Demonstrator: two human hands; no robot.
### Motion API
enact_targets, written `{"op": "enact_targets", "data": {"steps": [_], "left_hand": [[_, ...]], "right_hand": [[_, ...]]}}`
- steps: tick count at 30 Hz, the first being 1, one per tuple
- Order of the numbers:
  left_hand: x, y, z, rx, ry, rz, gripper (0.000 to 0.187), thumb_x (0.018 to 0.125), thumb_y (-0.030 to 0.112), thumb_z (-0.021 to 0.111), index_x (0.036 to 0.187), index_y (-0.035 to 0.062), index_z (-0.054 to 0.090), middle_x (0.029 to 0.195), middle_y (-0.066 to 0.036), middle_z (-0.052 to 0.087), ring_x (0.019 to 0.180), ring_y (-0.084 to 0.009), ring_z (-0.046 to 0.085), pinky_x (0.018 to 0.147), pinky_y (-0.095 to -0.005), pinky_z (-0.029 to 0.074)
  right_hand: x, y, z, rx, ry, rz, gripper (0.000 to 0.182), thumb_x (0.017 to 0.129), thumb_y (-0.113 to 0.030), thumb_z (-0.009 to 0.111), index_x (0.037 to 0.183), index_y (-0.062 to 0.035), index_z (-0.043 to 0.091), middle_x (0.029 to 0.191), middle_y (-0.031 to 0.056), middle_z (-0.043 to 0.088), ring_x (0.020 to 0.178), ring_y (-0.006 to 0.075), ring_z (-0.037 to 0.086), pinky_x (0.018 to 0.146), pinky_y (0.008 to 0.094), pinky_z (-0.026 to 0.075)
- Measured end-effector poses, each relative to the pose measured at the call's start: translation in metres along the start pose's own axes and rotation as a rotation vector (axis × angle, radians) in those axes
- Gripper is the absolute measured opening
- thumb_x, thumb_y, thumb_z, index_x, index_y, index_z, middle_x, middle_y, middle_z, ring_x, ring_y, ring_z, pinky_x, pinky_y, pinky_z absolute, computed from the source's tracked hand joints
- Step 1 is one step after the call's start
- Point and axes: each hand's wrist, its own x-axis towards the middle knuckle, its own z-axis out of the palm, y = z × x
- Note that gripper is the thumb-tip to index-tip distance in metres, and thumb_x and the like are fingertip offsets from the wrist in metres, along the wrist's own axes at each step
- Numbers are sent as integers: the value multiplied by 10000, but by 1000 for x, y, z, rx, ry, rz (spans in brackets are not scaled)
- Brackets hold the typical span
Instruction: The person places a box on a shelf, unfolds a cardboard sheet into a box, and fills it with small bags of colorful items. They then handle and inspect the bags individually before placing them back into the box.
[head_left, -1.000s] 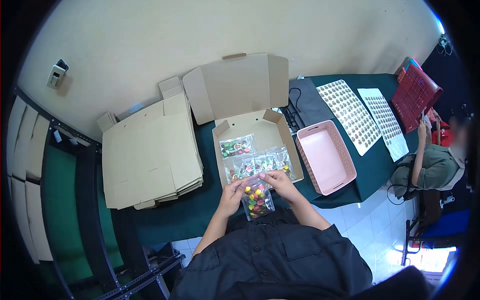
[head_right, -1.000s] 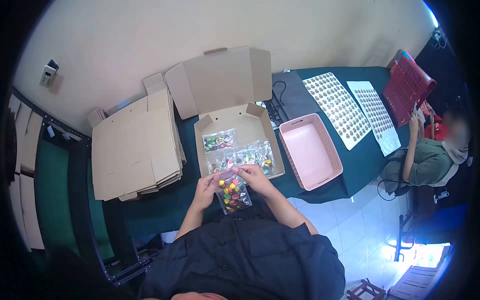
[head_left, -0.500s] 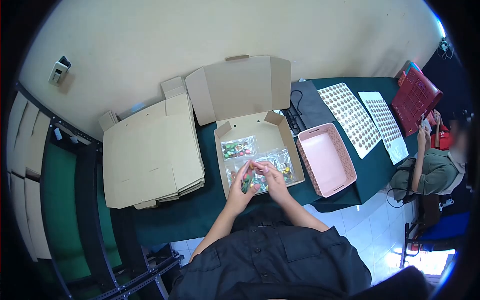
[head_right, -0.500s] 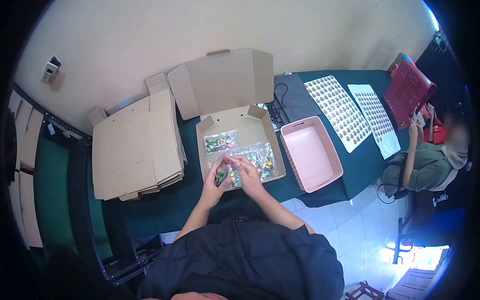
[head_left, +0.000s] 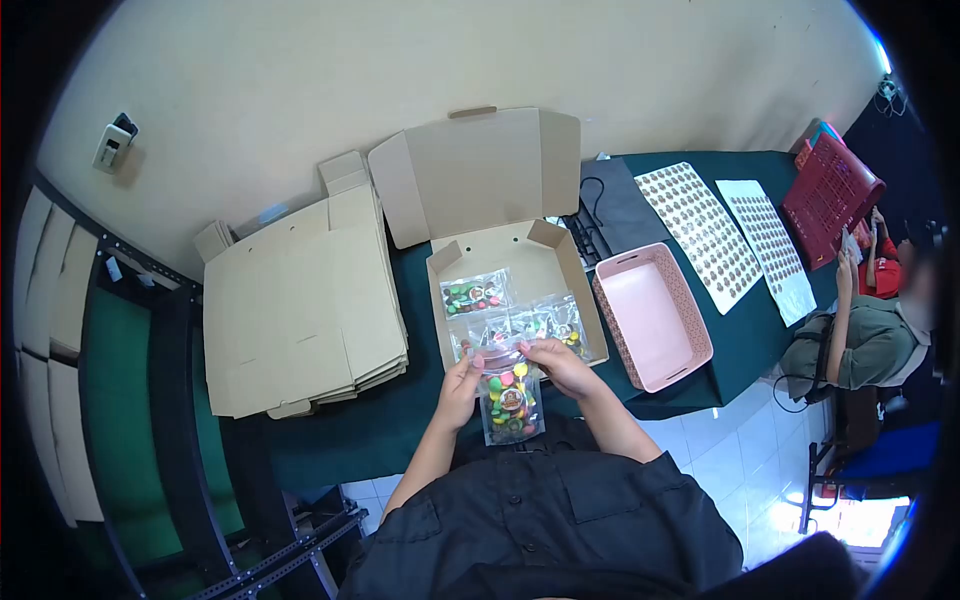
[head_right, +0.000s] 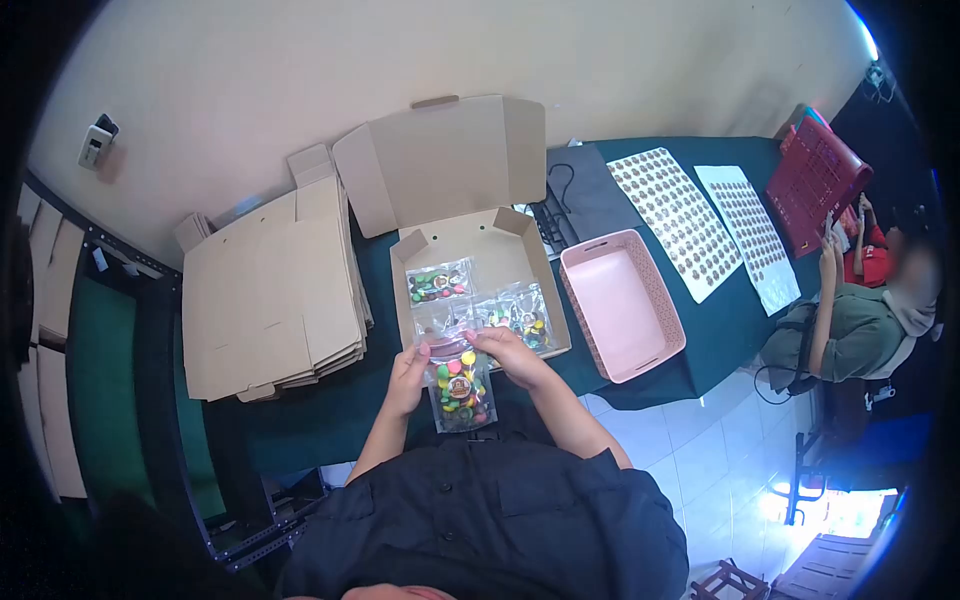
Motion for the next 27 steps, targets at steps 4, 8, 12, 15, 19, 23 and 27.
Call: {"op": "enact_targets", "data": {"steps": [4,8,12,15,19,23,27], "left_hand": [[-1,7,-4,-19,-20,-35,394,938,302,411,1071,-43,550,1016,-103,601,971,-152,548,843,-274,423],[3,2,-7,41,7,17,335,899,204,515,1139,-28,495,1059,-80,564,1012,-144,520,879,-261,399],[1,5,13,92,-38,-28,389,853,134,589,1180,-20,445,1089,-86,534,987,-143,525,873,-267,403],[3,-8,24,-20,15,25,397,866,165,573,1183,-26,428,1101,-99,522,988,-145,522,873,-269,402],[3,-10,26,18,109,36,423,897,229,524,1206,-30,393,1133,-97,500,1050,-147,478,909,-268,367],[0,-12,23,-26,100,30,419,920,269,472,1206,-28,398,1143,-99,493,1066,-155,465,924,-266,347],[0,-31,14,-88,151,-33,431,941,311,406,1205,-28,405,1153,-100,488,1065,-158,464,927,-264,344]], "right_hand": [[-4,-4,2,24,-28,19,359,913,-266,475,1105,23,568,1072,78,591,1022,119,511,925,261,353],[-3,-16,10,34,62,-163,385,944,-263,393,1163,30,515,1083,114,581,1030,159,522,932,292,371],[-2,-16,16,244,28,-245,411,946,-268,379,1224,26,454,1102,137,565,1060,187,509,957,333,361],[-2,-16,24,392,29,-291,379,938,-210,402,1243,13,430,1113,131,554,1064,183,503,955,336,361],[-5,-9,35,10,188,-365,356,885,-134,522,1214,-18,447,1044,91,573,989,137,525,897,289,391],[-11,-9,31,-163,19,-168,297,894,-206,529,1110,-5,490,968,31,584,833,69,541,715,228,444],[-3,-1,21,-33,12,-112,381,886,-232,544,1171,6,464,1054,58,564,928,91,528,789,248,441]]}}
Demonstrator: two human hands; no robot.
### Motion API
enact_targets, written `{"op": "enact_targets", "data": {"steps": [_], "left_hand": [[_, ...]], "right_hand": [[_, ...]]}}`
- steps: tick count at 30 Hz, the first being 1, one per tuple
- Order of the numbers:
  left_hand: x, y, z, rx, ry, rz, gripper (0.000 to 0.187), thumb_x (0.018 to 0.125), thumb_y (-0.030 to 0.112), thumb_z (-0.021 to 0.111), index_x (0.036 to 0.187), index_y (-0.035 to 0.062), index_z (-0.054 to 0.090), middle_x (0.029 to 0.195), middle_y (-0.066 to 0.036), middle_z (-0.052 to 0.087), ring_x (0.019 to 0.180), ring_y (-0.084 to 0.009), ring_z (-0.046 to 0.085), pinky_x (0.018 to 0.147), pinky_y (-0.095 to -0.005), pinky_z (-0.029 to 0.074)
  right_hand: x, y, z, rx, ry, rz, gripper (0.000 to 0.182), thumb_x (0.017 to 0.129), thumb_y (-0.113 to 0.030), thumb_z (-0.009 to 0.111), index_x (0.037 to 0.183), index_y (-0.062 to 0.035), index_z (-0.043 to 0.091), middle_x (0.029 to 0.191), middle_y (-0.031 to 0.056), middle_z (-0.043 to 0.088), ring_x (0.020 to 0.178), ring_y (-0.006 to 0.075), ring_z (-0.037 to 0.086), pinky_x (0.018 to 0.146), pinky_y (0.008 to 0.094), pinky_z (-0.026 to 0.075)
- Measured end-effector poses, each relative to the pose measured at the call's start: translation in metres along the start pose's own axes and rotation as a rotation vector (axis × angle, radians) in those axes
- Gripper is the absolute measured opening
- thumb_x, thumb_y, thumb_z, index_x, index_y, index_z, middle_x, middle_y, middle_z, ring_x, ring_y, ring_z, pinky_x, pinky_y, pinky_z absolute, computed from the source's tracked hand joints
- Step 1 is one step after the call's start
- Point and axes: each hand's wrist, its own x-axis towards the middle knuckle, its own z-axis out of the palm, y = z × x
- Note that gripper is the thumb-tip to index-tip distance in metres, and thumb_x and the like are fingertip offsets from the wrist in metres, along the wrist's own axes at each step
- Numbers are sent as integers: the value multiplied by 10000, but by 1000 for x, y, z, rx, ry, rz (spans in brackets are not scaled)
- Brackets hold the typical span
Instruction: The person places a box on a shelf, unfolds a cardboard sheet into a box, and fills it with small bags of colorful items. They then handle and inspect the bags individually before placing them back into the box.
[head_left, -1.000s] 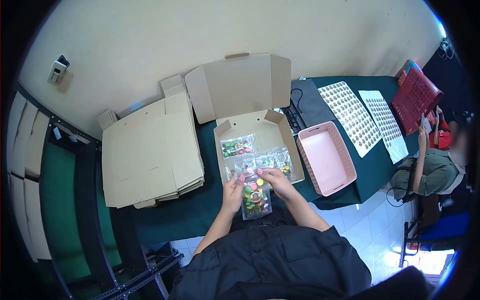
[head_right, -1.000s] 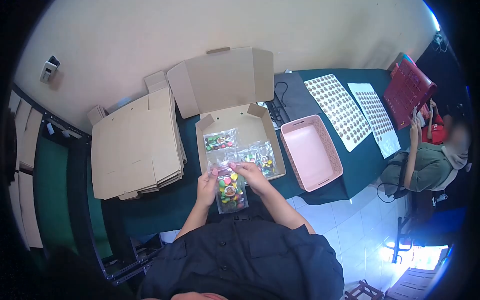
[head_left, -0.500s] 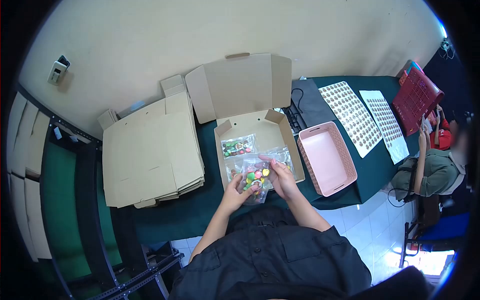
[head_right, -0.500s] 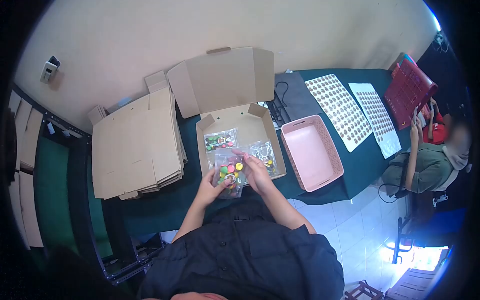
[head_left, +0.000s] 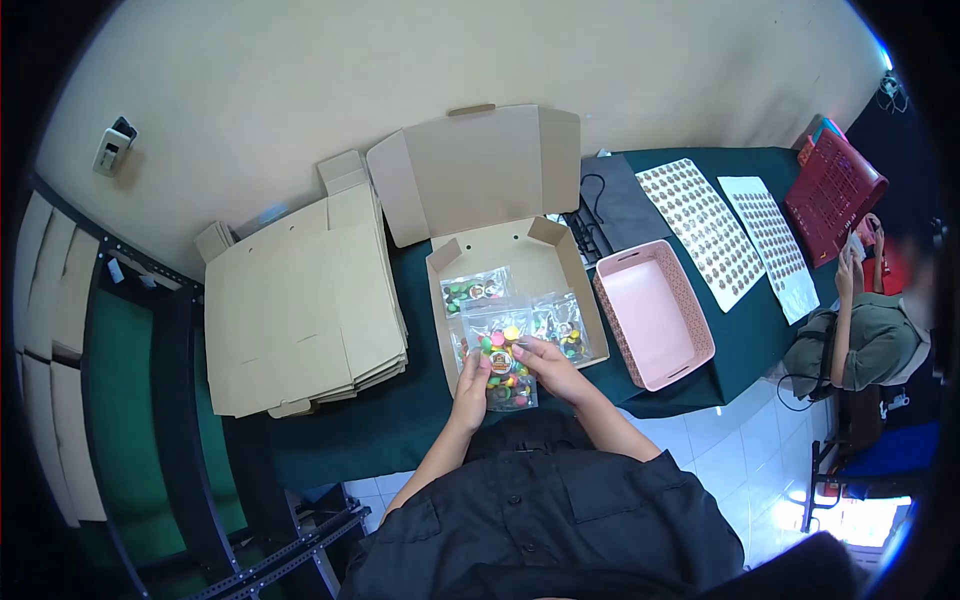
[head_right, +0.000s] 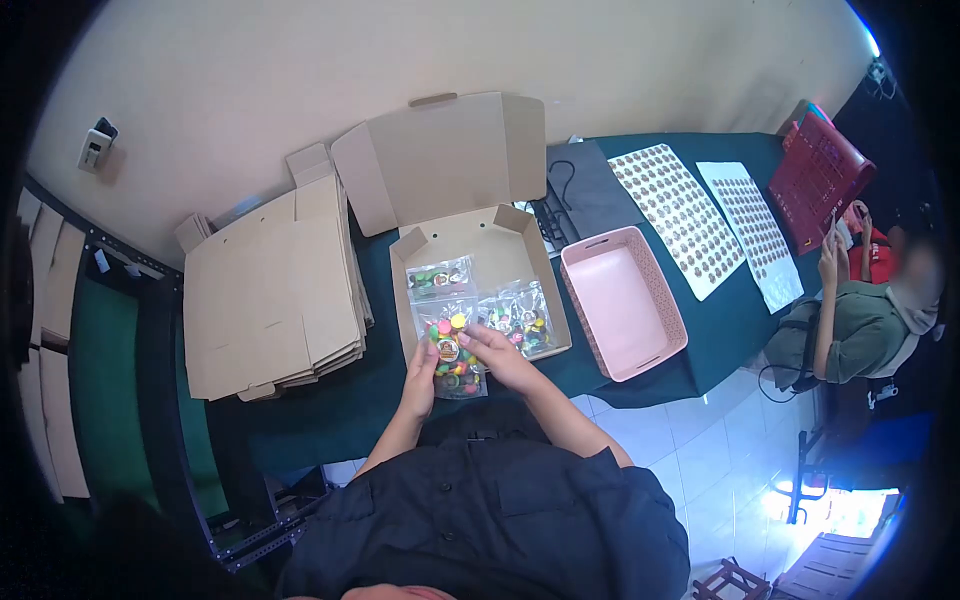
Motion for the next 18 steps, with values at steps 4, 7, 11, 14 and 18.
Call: {"op": "enact_targets", "data": {"steps": [4,7,11,14,18], "left_hand": [[1,8,0,1,-22,-61,403,934,265,437,1211,-24,394,1157,-89,481,1057,-149,471,921,-273,361],[-4,25,17,140,-112,88,398,903,174,507,1221,-24,372,1141,-85,487,1040,-143,484,901,-277,388],[-3,26,13,66,-180,88,448,855,82,570,1231,-24,350,1129,-84,492,1033,-141,496,878,-272,411],[-7,28,12,162,-223,46,472,836,70,592,1228,-24,348,1135,-91,489,1043,-148,497,879,-276,412],[-5,17,9,176,-172,39,529,826,43,587,1264,-25,299,1154,-103,478,1053,-161,496,892,-287,405]], "right_hand": [[-9,-24,9,-247,-14,101,390,877,-237,550,1169,7,464,983,45,561,802,78,530,658,218,462],[-6,-13,14,-204,52,-81,379,853,-250,577,1124,4,502,907,33,573,708,61,522,615,204,452],[-11,-22,18,-153,122,56,283,870,-246,556,1024,-9,559,839,19,580,683,53,528,604,197,437],[-3,2,4,60,145,76,251,888,-236,528,986,-9,568,857,18,580,730,54,535,624,198,437],[-2,5,8,-9,145,4,381,896,-342,495,1087,-15,536,923,34,582,766,66,529,600,194,434]]}}
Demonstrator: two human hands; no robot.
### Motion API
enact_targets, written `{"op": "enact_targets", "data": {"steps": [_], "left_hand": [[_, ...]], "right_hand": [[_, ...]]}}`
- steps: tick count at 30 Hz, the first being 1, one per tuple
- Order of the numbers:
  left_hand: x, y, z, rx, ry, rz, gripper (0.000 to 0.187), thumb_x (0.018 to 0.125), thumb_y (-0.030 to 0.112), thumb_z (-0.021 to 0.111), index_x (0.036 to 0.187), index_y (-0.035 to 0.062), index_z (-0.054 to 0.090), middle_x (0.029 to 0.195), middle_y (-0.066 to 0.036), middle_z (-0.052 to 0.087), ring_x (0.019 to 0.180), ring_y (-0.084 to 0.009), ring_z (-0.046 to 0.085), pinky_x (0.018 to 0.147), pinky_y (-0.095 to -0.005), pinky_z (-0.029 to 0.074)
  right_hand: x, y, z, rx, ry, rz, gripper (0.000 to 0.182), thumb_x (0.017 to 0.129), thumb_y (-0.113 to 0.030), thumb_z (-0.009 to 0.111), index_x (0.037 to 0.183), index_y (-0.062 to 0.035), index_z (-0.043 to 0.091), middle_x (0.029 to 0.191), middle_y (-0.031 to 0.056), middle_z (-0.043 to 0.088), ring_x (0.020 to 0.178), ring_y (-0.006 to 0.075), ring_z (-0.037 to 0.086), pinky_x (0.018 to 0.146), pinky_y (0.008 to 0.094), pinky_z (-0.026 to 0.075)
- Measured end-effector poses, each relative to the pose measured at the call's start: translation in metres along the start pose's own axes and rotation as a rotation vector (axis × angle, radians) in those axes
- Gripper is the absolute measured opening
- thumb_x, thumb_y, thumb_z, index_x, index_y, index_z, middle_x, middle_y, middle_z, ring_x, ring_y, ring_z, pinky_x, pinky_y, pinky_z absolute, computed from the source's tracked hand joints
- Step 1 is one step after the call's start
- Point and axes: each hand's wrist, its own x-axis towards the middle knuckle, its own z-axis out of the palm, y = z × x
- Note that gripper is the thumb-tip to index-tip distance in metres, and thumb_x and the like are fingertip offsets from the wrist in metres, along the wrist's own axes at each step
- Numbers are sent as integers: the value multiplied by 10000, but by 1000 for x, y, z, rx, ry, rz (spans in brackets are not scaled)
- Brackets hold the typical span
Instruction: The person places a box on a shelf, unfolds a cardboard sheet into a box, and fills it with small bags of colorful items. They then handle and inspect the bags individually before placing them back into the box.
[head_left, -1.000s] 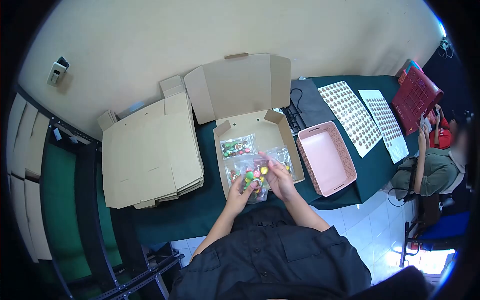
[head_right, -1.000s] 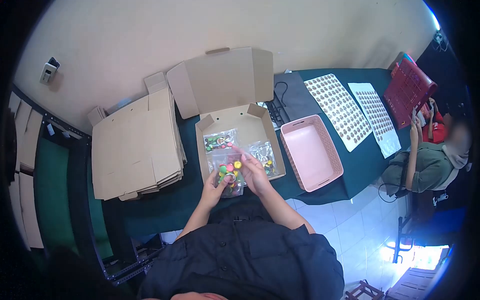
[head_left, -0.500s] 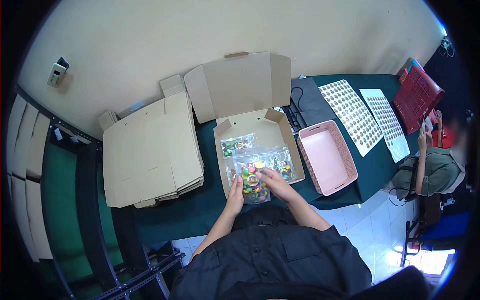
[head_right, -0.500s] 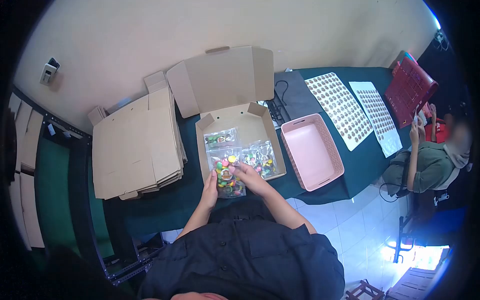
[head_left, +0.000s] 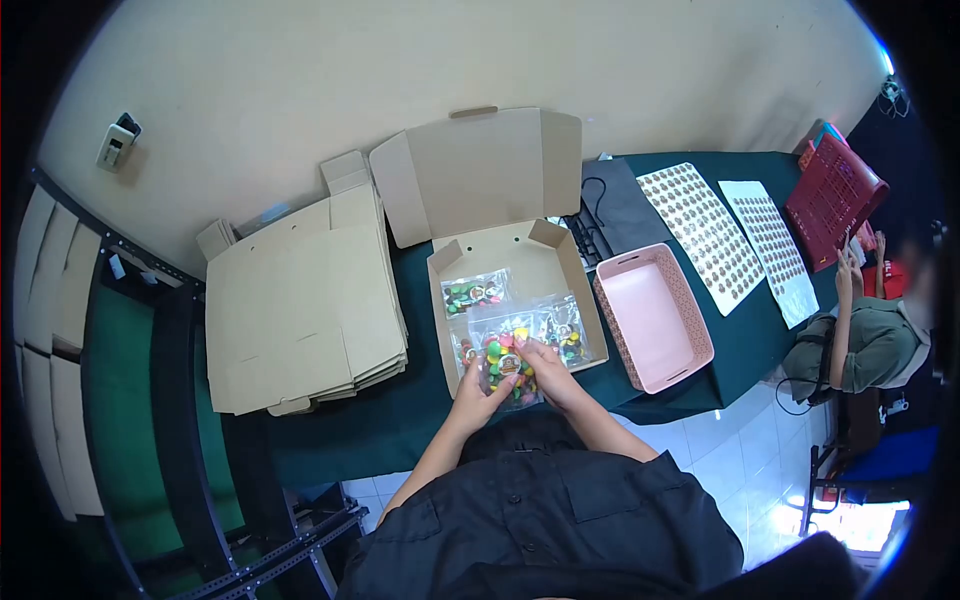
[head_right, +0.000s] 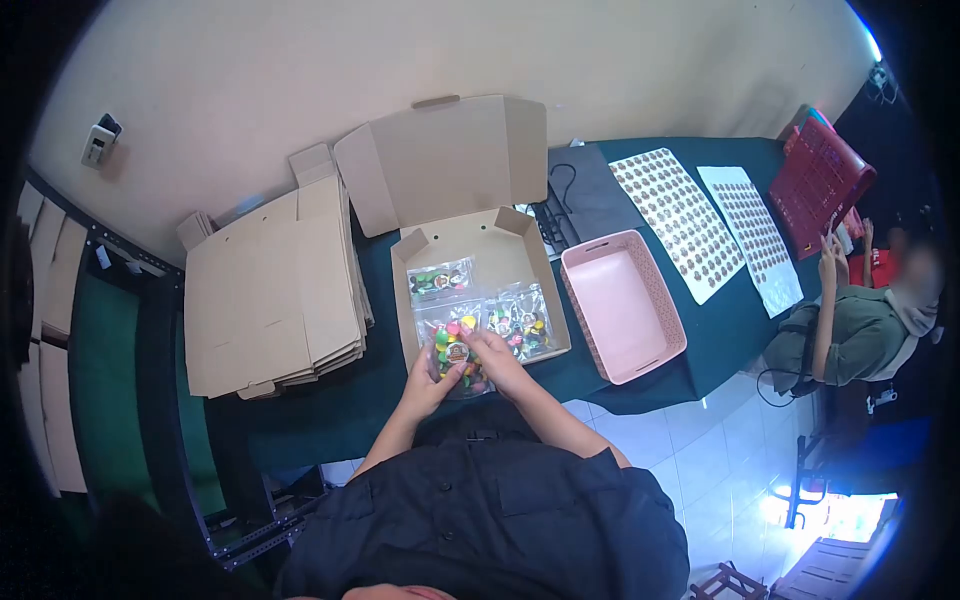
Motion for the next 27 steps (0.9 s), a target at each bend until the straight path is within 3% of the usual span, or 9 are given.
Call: {"op": "enact_targets", "data": {"steps": [3,8,11,13,16,18,21,23,27], "left_hand": [[3,-7,-1,-29,87,25,592,816,46,595,1300,-7,259,1172,-104,463,1081,-174,476,912,-297,390],[4,-7,-3,-20,48,39,658,794,5,585,1339,23,217,1217,-116,427,1147,-186,417,947,-315,359],[1,1,4,-4,32,12,640,798,8,574,1336,20,227,1223,-120,423,1147,-187,416,947,-309,357],[4,-1,5,-6,70,22,612,816,48,567,1331,15,238,1225,-117,422,1140,-185,421,943,-302,358],[6,10,8,-41,149,9,495,857,127,548,1270,-11,312,1188,-113,455,1087,-171,455,919,-283,372],[4,12,5,-71,196,-9,419,880,166,535,1213,-31,376,1149,-113,489,1042,-158,485,899,-271,384],[6,1,1,-47,183,31,382,904,223,507,1170,-41,431,1131,-105,507,1032,-150,487,878,-256,393],[3,-2,1,-124,212,26,432,920,297,469,1227,-2,410,1105,-86,523,999,-135,510,874,-248,392],[0,-4,-4,-111,214,-27,444,927,310,448,1236,-5,407,1117,-88,515,1024,-141,502,878,-243,395]], "right_hand": [[-6,-18,5,-206,-106,10,392,868,-282,561,1132,0,488,976,45,570,824,82,534,690,216,442],[-5,-6,7,-187,-41,-122,395,868,-296,561,1126,-7,487,938,32,568,774,61,520,637,195,428],[-4,1,5,-141,109,167,341,891,-285,529,1107,-23,499,997,37,571,813,69,535,663,190,434],[3,11,7,-21,54,-120,409,894,-363,499,1144,-40,483,863,-2,552,691,26,486,515,189,420],[-1,2,7,-49,32,-35,406,893,-351,504,1154,-42,471,832,-15,536,652,26,479,463,186,418],[-1,6,9,-131,11,-183,400,897,-334,501,1160,-35,460,806,-22,518,615,24,465,458,188,425],[-5,-1,8,-191,-53,-97,402,898,-321,501,1162,-21,454,843,-11,524,654,35,479,482,196,441],[-5,3,7,-159,-76,-32,331,920,-274,477,1138,-25,473,915,-2,540,739,36,501,639,184,416],[-3,10,6,-24,-80,-54,351,924,-285,466,1155,-20,463,919,2,538,732,38,502,630,178,412]]}}
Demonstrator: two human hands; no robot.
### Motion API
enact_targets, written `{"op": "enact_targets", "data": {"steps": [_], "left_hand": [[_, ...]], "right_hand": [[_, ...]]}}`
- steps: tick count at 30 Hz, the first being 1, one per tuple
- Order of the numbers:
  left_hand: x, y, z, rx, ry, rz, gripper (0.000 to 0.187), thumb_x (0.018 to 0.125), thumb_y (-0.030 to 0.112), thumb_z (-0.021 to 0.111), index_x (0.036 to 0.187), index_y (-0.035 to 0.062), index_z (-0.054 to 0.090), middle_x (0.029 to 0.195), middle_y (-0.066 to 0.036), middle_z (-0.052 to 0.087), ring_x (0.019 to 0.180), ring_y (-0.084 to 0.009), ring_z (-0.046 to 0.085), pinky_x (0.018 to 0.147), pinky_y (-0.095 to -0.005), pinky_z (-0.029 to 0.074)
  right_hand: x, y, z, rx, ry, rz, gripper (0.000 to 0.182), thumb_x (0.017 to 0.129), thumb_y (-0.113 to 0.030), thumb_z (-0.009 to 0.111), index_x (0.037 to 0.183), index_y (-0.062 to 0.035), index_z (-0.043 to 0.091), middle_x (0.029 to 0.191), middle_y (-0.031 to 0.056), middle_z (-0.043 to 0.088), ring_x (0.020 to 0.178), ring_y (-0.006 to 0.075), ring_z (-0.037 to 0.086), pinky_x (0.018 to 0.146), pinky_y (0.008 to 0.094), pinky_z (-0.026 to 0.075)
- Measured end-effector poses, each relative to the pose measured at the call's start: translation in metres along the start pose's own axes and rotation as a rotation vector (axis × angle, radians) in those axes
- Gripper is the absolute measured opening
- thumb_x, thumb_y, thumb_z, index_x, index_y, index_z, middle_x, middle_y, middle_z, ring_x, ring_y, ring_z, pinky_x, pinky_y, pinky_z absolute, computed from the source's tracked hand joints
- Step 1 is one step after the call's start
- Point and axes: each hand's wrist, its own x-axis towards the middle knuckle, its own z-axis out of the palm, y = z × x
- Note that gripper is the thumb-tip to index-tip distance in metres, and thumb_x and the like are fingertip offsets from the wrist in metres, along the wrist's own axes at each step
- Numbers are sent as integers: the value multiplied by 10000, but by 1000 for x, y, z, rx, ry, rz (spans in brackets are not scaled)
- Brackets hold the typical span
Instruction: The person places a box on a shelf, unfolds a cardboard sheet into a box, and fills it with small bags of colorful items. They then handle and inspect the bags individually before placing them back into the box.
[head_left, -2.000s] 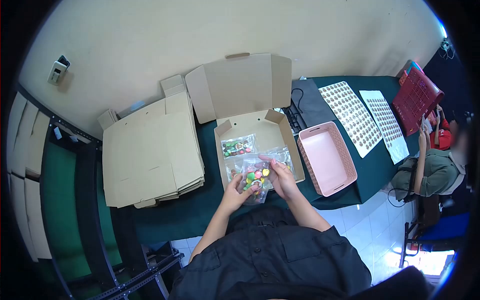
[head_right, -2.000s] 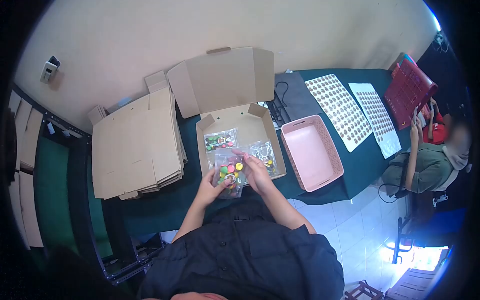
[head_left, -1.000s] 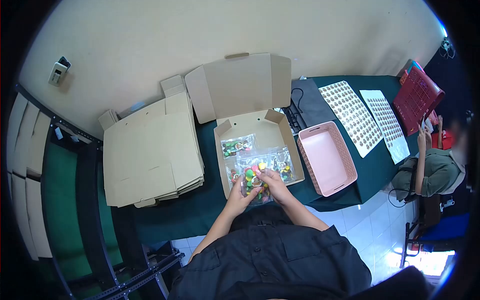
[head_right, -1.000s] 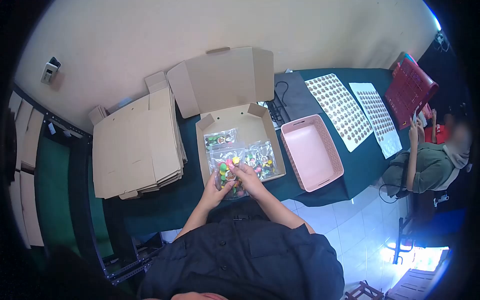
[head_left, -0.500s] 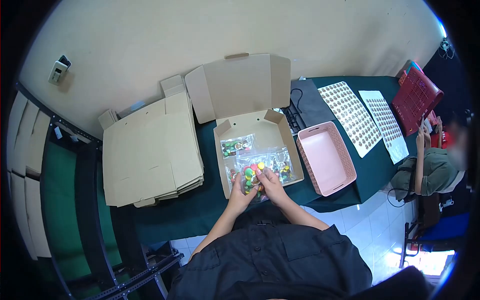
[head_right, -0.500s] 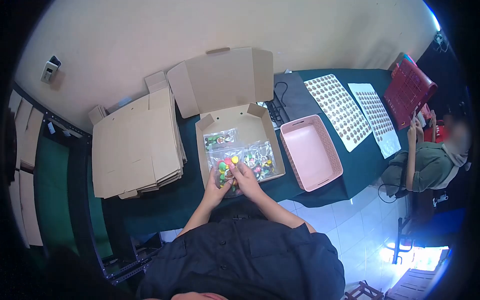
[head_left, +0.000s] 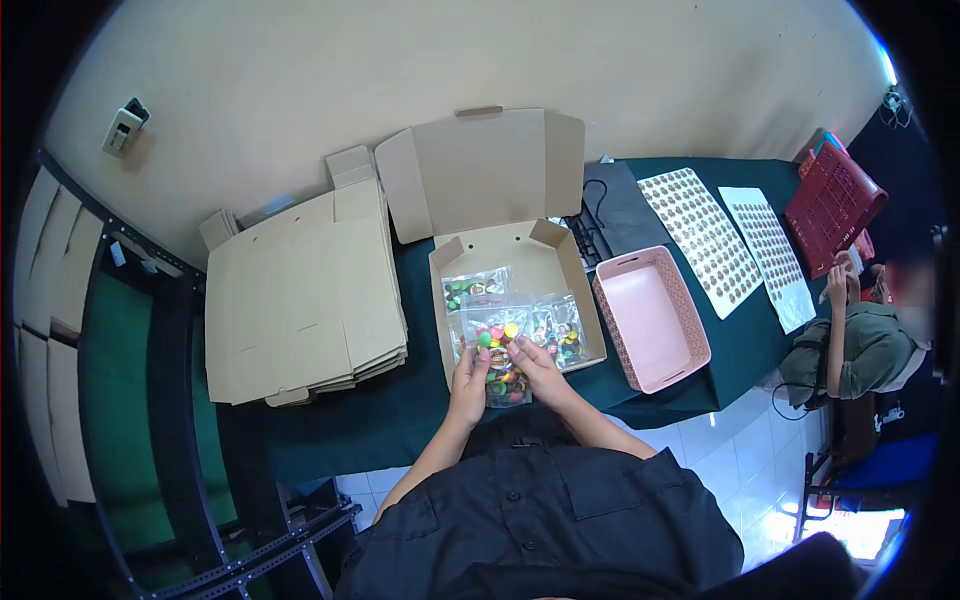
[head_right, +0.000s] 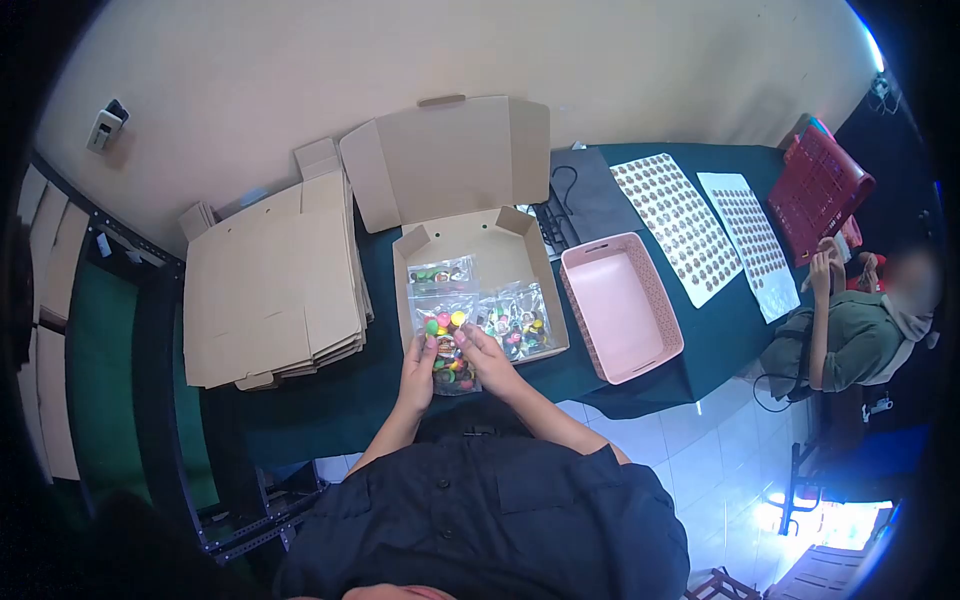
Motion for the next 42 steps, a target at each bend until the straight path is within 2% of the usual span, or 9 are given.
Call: {"op": "enact_targets", "data": {"steps": [6,8,11,19,24,28,34,37,42], "left_hand": [[4,-13,-2,-66,46,41,492,927,281,453,1295,-13,313,1192,-107,459,1095,-162,464,902,-264,394],[-2,9,13,88,-112,88,538,898,191,518,1318,-12,251,1205,-112,443,1104,-163,453,912,-278,387],[-5,12,15,116,-203,65,575,856,92,565,1316,-9,236,1195,-117,444,1103,-168,453,909,-285,390],[-3,-6,9,440,-138,191,744,738,270,718,1288,17,286,1082,-144,525,1068,-225,500,940,-331,368],[6,13,0,164,-98,204,194,854,162,590,980,15,605,897,-45,614,870,-117,559,821,-264,414],[4,15,-4,92,-126,180,211,877,195,558,978,17,610,866,-45,629,833,-105,569,806,-247,416],[3,12,-16,8,-172,24,339,916,309,462,1003,21,616,956,-56,630,888,-119,555,844,-270,392],[4,21,-14,43,-196,80,452,931,357,406,1227,20,461,1179,-89,518,1070,-138,463,900,-289,359],[10,15,-16,207,-169,202,608,899,415,442,1348,38,279,1361,-110,296,1208,-220,354,992,-331,283]], "right_hand": [[-6,-11,1,148,138,156,389,922,-280,469,1197,-7,428,1038,48,545,839,86,543,717,210,441],[-1,-2,-4,-135,70,-82,390,909,-302,492,1177,-20,465,1026,49,558,860,67,534,733,209,442],[-4,-15,-3,11,120,15,338,901,-266,514,1136,-24,499,990,46,573,818,74,545,732,219,445],[2,-24,-21,-51,219,-278,130,832,-128,603,882,-8,608,834,24,585,768,82,535,696,237,425],[-5,-18,-15,-311,-27,-261,156,842,-131,581,890,14,611,817,60,584,827,123,537,777,265,396],[-5,-22,-19,-295,-46,-195,210,868,-168,551,961,9,614,863,68,599,874,132,546,820,267,396],[-8,-32,-37,-313,-253,-6,341,933,-261,435,1118,-7,568,1029,69,599,973,114,516,893,269,374],[-8,-31,-36,-319,-137,8,375,937,-291,409,1133,-6,555,977,54,601,941,126,515,861,271,375],[-1,-46,-21,-646,93,-392,361,914,-231,446,1212,-35,501,993,117,537,959,207,505,866,292,373]]}}
